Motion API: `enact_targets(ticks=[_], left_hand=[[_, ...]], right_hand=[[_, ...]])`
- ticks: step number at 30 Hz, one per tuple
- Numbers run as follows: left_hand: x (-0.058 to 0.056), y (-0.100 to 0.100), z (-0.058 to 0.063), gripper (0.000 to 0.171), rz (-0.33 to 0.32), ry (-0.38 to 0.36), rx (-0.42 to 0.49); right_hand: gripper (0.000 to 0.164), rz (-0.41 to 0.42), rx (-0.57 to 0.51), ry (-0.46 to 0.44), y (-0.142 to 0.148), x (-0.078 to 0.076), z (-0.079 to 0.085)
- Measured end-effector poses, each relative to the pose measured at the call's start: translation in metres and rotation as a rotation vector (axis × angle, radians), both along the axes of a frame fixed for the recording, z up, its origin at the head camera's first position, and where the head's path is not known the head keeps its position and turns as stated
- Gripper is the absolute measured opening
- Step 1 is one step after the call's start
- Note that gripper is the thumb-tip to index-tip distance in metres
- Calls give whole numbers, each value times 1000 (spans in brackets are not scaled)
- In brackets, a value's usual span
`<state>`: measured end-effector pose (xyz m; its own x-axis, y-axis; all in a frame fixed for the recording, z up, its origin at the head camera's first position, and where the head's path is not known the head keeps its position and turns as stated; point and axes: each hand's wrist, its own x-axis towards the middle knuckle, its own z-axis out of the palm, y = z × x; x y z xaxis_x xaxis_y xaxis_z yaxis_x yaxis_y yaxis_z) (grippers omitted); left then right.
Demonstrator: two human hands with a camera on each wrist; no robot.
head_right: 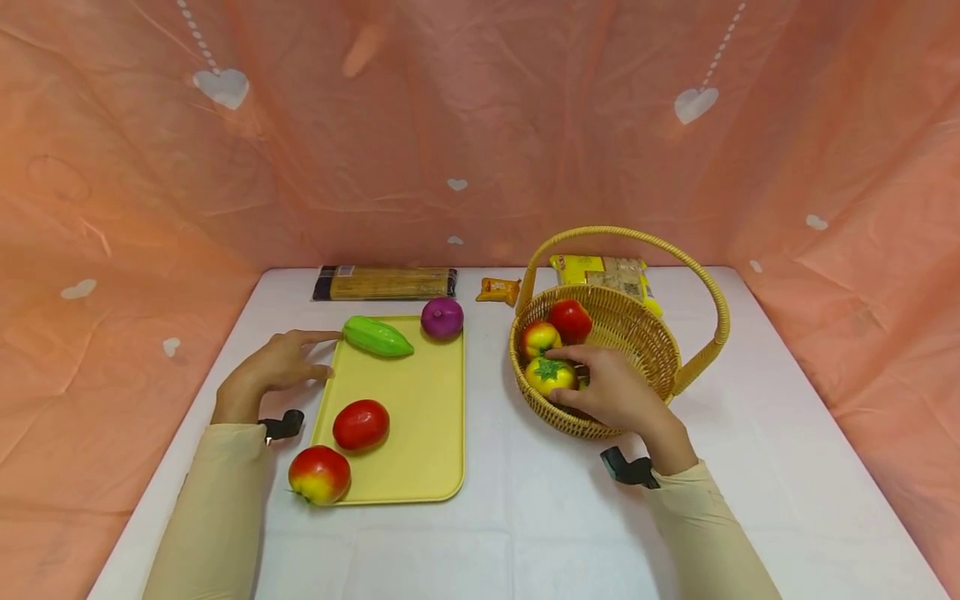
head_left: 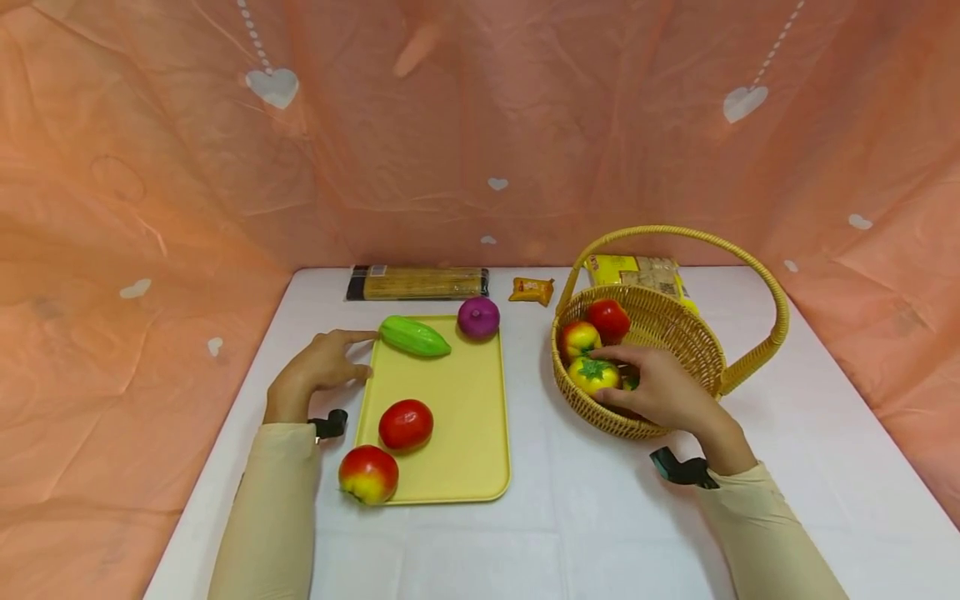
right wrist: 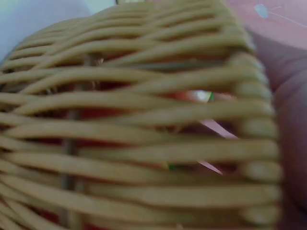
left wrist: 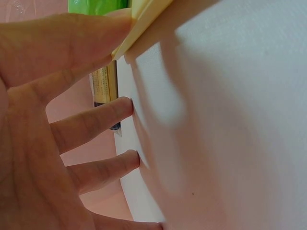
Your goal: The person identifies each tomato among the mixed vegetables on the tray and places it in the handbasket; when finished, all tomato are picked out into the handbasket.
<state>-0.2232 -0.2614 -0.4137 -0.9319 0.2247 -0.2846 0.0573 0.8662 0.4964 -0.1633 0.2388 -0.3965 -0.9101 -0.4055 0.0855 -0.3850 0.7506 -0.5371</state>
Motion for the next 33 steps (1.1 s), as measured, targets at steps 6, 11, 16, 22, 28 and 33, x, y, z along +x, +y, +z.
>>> enact_targets(ticks=[6,11,16,22,28,33], left_hand=[[0,0,-1,70,6,-3,-6],[1,0,-3,70,13,-13,-4],[1,1,-3,70,11,-11,-6],[1,0,-1,69,-3,8,-6],[1,1,1,69,7,-5,0],[1,1,2,69,4,-2,-5]], right_hand=[[50,-23,51,68,-9,-4,-10],[52,-38,26,71,-11,-4,-13],[52,-58,-95,45,-12,1,-6],[48,17,-268,58,-26,6,2],[49,182,-426,-69,-58,8,4],[50,322,-462,-139,-94,5,-5]])
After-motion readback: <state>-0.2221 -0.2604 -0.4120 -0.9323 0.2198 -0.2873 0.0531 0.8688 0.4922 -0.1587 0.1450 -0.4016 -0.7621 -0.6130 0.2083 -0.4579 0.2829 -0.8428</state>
